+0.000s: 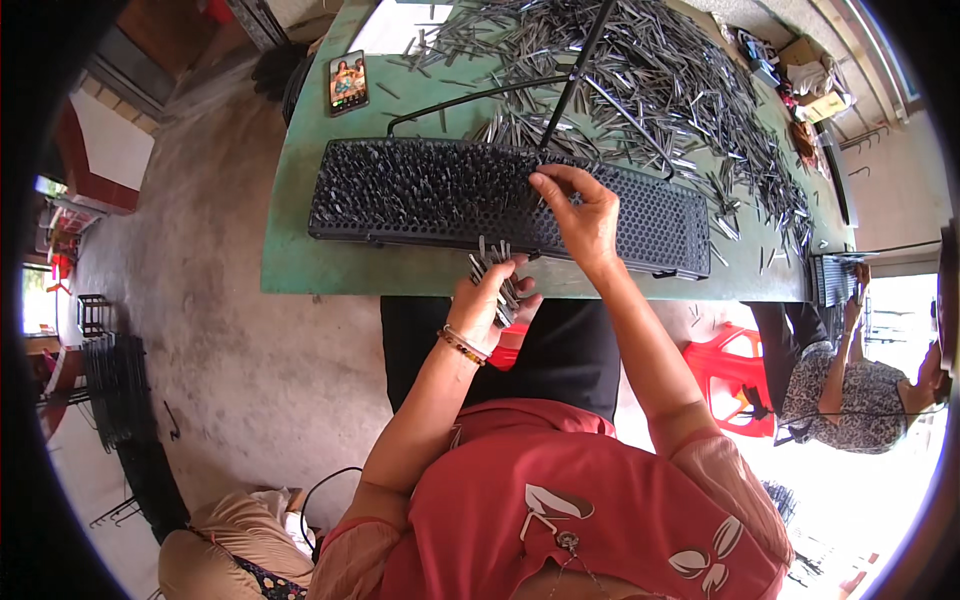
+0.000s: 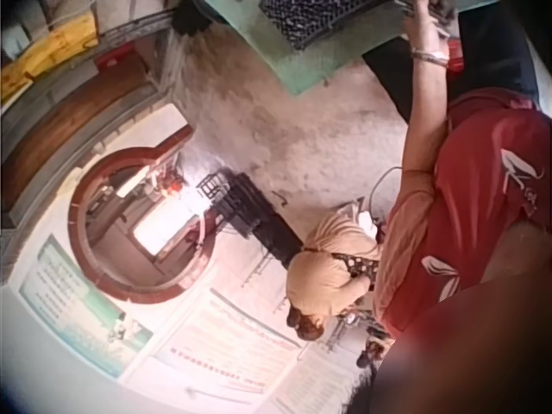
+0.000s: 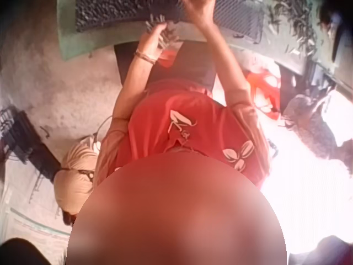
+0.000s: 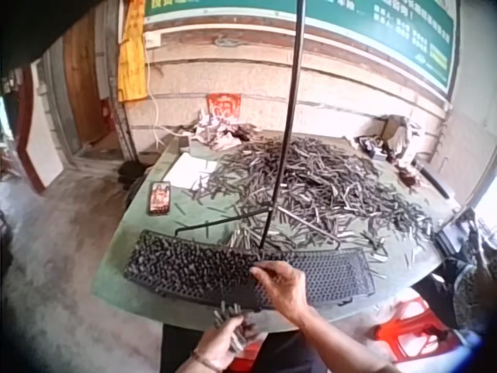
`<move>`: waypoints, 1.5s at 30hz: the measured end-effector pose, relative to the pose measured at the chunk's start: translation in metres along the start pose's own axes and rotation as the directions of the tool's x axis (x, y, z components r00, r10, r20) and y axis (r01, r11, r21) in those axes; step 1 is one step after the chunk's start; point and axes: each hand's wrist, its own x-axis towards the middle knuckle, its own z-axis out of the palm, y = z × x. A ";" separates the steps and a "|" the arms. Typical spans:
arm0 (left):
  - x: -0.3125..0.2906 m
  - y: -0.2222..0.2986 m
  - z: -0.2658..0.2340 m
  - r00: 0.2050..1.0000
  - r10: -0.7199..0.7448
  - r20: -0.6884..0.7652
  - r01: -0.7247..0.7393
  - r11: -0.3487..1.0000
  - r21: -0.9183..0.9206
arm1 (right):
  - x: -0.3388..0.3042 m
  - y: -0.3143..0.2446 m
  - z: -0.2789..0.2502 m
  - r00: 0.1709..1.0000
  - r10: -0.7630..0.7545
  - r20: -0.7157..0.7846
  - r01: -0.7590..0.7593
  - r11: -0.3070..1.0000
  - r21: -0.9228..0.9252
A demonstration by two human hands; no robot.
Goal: Manually picking metal pins from a pile and inserting them into a perforated template board.
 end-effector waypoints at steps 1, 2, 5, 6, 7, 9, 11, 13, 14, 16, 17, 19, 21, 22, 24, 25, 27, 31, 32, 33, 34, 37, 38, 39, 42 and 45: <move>0.001 -0.001 0.000 1.000 -0.001 0.003 0.001 1.000 0.001 | 0.000 0.006 0.004 0.998 -0.057 -0.027 0.057 0.998 -0.021; 0.003 -0.002 -0.001 1.000 -0.014 -0.008 0.014 1.000 -0.014 | 0.000 0.012 0.007 0.992 -0.115 -0.052 0.113 0.993 -0.044; 0.007 -0.005 -0.010 1.000 -0.011 -0.003 0.011 1.000 -0.018 | -0.001 0.021 0.008 0.974 -0.222 -0.036 0.215 0.965 -0.150; 0.008 -0.005 -0.013 1.000 0.003 0.013 -0.003 1.000 -0.005 | -0.003 0.022 0.008 0.967 -0.252 -0.034 0.240 0.950 -0.200; 0.008 -0.005 -0.015 1.000 0.003 0.012 -0.003 1.000 -0.006 | -0.004 0.021 0.008 0.967 -0.253 -0.036 0.241 0.950 -0.199; 0.007 -0.005 -0.018 0.999 0.019 0.037 -0.020 0.999 0.033 | -0.006 0.023 0.009 0.962 -0.269 -0.038 0.256 0.946 -0.197; 0.006 -0.002 -0.015 0.999 0.001 0.050 -0.002 1.000 0.023 | -0.007 0.023 0.009 0.958 -0.284 -0.042 0.271 0.942 -0.200; 0.005 -0.001 -0.013 0.998 -0.015 0.063 0.014 1.000 0.013 | -0.009 0.022 0.010 0.962 -0.264 -0.069 0.247 0.950 -0.189; 0.005 -0.001 -0.012 0.998 -0.017 0.067 0.015 1.000 0.023 | -0.009 0.023 0.010 0.962 -0.264 -0.069 0.248 0.950 -0.190; 0.004 0.000 -0.011 0.997 -0.018 0.071 0.016 0.999 0.032 | -0.009 0.023 0.011 0.944 -0.329 -0.002 0.317 0.910 -0.267; 0.003 0.001 -0.010 0.997 -0.020 0.078 0.017 0.999 0.038 | -0.009 0.021 0.010 0.944 -0.329 -0.002 0.317 0.910 -0.266; 0.002 0.003 -0.008 0.996 -0.023 0.085 0.019 0.999 0.043 | -0.010 0.015 0.009 0.895 -0.438 0.080 0.432 0.811 -0.393; -0.001 0.006 -0.006 0.995 -0.005 0.095 -0.001 0.998 0.059 | -0.009 0.015 0.006 0.890 -0.443 0.105 0.442 0.786 -0.432; -0.001 0.006 -0.006 0.995 -0.006 0.095 0.000 0.998 0.058 | -0.008 0.015 0.004 0.884 -0.449 0.129 0.453 0.757 -0.471; -0.002 0.006 -0.005 0.995 0.015 0.103 -0.023 0.997 0.074 | -0.009 0.013 0.004 0.870 -0.453 0.195 0.491 0.756 -0.433; -0.002 0.006 -0.004 0.994 0.014 0.106 -0.022 0.997 0.074 | -0.009 0.013 0.004 0.851 -0.457 0.260 0.525 0.755 -0.392; -0.002 0.007 -0.002 0.995 0.014 0.100 -0.022 0.996 0.083 | -0.009 0.011 0.005 0.870 -0.443 0.216 0.493 0.775 -0.395; -0.004 0.008 -0.003 0.994 0.032 0.102 -0.037 0.998 0.049 | -0.016 -0.001 0.002 0.920 -0.355 0.165 0.388 0.877 -0.283; -0.005 0.009 -0.003 0.993 0.048 0.112 -0.052 0.998 0.037 | -0.019 -0.006 0.002 0.946 -0.257 0.196 0.291 0.942 -0.167; -0.006 0.010 -0.004 0.991 0.064 0.121 -0.068 0.997 0.025 | -0.021 -0.013 0.001 0.933 -0.202 0.297 0.261 0.950 -0.174; -0.007 0.011 -0.001 0.990 0.062 0.124 -0.066 0.998 0.025 | -0.023 -0.013 0.000 0.934 -0.201 0.295 0.261 0.949 -0.177; -0.008 0.013 0.001 0.988 0.068 0.136 -0.075 0.996 0.039 | -0.027 -0.014 -0.001 0.799 0.319 0.509 -0.454 0.875 0.165; -0.008 0.013 0.000 0.989 0.063 0.137 -0.070 0.996 0.049 | -0.025 -0.014 -0.001 0.799 0.316 0.511 -0.453 0.876 0.166; -0.007 0.013 -0.002 0.989 0.058 0.138 -0.066 0.996 0.059 | -0.021 -0.012 -0.002 0.833 0.306 0.461 -0.395 0.912 0.109; 0.001 0.007 -0.017 0.994 0.050 0.099 -0.054 0.998 0.035 | -0.014 -0.010 0.004 0.910 0.246 0.333 -0.278 0.959 0.050; 0.001 0.008 -0.020 0.996 0.054 0.065 -0.057 0.997 0.042 | -0.008 -0.002 0.014 0.977 0.134 0.164 -0.147 0.987 0.070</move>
